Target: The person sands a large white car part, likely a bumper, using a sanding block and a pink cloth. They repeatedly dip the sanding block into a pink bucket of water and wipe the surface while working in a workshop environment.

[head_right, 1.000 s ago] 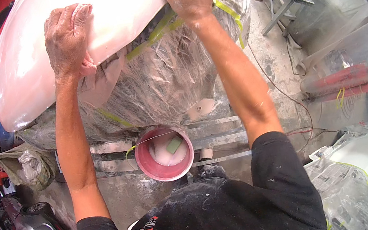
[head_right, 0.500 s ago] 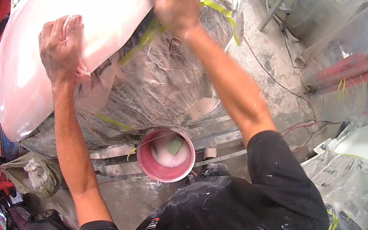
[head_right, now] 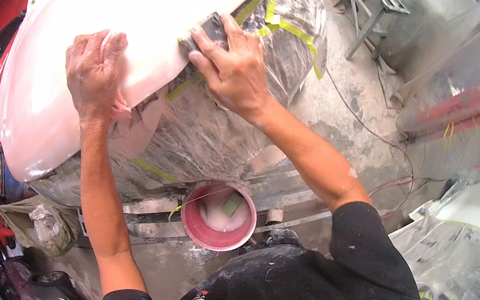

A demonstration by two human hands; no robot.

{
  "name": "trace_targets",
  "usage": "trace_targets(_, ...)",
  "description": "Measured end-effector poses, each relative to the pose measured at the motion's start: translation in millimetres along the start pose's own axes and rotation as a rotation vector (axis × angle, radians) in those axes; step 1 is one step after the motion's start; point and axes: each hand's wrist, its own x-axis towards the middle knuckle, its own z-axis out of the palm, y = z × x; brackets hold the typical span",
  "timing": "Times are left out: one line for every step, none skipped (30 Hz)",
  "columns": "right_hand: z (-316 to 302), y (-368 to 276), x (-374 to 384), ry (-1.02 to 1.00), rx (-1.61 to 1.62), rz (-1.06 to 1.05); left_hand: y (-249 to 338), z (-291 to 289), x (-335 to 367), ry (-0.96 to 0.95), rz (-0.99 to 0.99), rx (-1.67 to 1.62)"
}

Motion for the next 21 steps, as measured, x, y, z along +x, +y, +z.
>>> trace_targets(-1,3,2,-0.012,0.012,-0.035,4,-3,1,-0.015,-0.013,0.006)
trace_targets(-2,8,5,-0.025,0.023,-0.070,4,-4,3,-0.022,-0.020,0.003)
trace_targets(3,22,25,-0.031,0.011,-0.100,4,-4,3,-0.021,-0.020,0.013)
trace_targets(7,33,50,-0.070,-0.030,-0.089,5,-5,4,-0.021,-0.022,0.018)
trace_targets(11,39,65,-0.111,-0.072,-0.076,5,-4,2,-0.024,-0.023,0.023)
trace_targets(11,37,68,-0.105,-0.081,-0.053,2,0,2,0.002,-0.020,0.012)
trace_targets(11,34,70,-0.099,-0.091,-0.031,1,1,0,0.014,-0.020,0.014)
trace_targets(10,32,69,-0.093,-0.100,-0.009,2,2,-3,0.026,-0.020,0.016)
trace_targets(11,23,57,-0.095,-0.058,-0.039,-2,-4,-4,0.041,-0.018,0.044)
trace_targets(4,22,34,-0.090,-0.047,-0.072,-1,0,-2,0.035,-0.016,0.040)
trace_targets(-3,18,19,-0.091,-0.026,-0.101,2,1,-2,0.019,-0.017,0.044)
trace_targets(-5,11,18,-0.055,0.043,-0.083,2,-4,-1,0.003,-0.019,0.064)
trace_targets(-2,18,27,-0.068,-0.019,-0.095,5,-2,0,-0.003,-0.023,0.061)
trace_targets(5,32,47,-0.081,-0.081,-0.107,7,0,1,-0.010,-0.026,0.058)
trace_targets(14,42,71,-0.091,-0.126,-0.119,7,-5,2,-0.020,-0.029,0.072)
trace_targets(22,54,95,-0.134,-0.110,-0.126,6,-3,-1,-0.004,-0.019,0.066)
trace_targets(14,42,108,-0.243,-0.121,-0.026,3,2,-4,0.010,-0.010,0.053)
trace_targets(12,40,107,-0.240,-0.107,0.002,1,6,-2,0.037,0.008,0.045)
trace_targets(13,36,103,-0.235,-0.080,0.028,0,3,-3,0.019,0.003,0.049)
trace_targets(11,32,82,-0.204,-0.093,-0.010,-1,0,-6,0.001,-0.003,0.053)
trace_targets(8,28,58,-0.165,-0.108,-0.055,-2,-2,-4,-0.006,-0.008,0.058)
